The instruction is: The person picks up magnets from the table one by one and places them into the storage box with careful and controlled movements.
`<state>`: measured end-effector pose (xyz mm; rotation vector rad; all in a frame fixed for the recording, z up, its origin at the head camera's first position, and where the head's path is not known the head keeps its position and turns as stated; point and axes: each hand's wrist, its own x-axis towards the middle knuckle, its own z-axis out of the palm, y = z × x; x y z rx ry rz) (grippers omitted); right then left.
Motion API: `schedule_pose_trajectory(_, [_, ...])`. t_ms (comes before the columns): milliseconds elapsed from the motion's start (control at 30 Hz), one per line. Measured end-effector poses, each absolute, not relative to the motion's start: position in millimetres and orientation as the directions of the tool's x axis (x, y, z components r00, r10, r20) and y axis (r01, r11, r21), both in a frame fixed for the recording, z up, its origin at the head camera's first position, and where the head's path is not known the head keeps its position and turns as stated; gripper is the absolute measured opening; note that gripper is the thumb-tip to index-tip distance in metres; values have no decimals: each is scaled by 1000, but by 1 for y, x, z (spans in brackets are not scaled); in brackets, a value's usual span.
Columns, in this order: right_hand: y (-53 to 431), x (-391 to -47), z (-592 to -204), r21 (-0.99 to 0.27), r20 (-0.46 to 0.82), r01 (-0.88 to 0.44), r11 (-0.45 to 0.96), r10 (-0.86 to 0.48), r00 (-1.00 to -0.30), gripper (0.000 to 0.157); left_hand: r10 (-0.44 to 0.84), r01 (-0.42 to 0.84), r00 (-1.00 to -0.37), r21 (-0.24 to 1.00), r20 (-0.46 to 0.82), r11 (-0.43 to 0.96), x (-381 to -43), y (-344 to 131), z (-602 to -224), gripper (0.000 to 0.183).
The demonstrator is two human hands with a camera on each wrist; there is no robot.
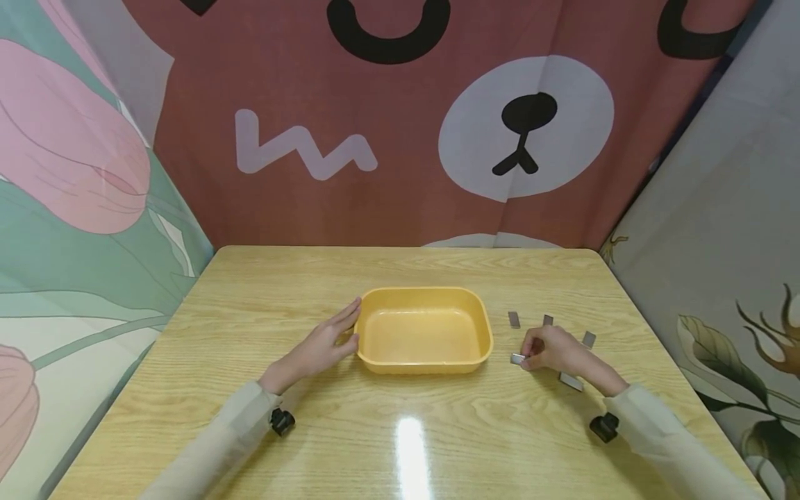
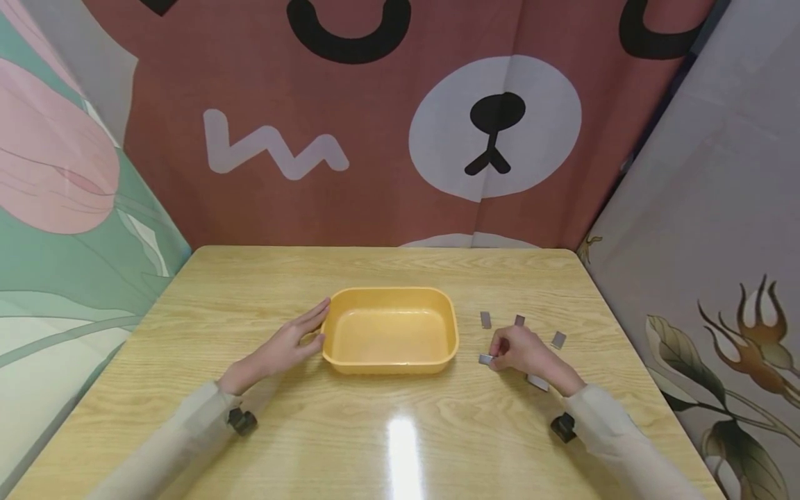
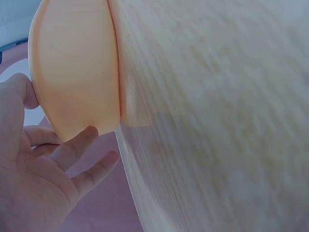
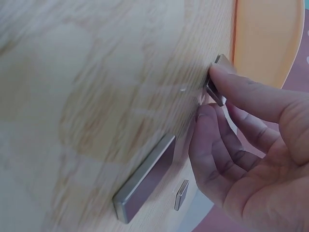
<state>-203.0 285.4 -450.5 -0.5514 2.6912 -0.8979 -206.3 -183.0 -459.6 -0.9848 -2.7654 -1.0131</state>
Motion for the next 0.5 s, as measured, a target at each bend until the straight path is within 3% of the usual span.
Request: schedule_pose_trajectory(500, [284,-202,-450,-598,-62,-313,738,-432,-900,13,560,595,-786,564,260,573,-208,-183,-462,57])
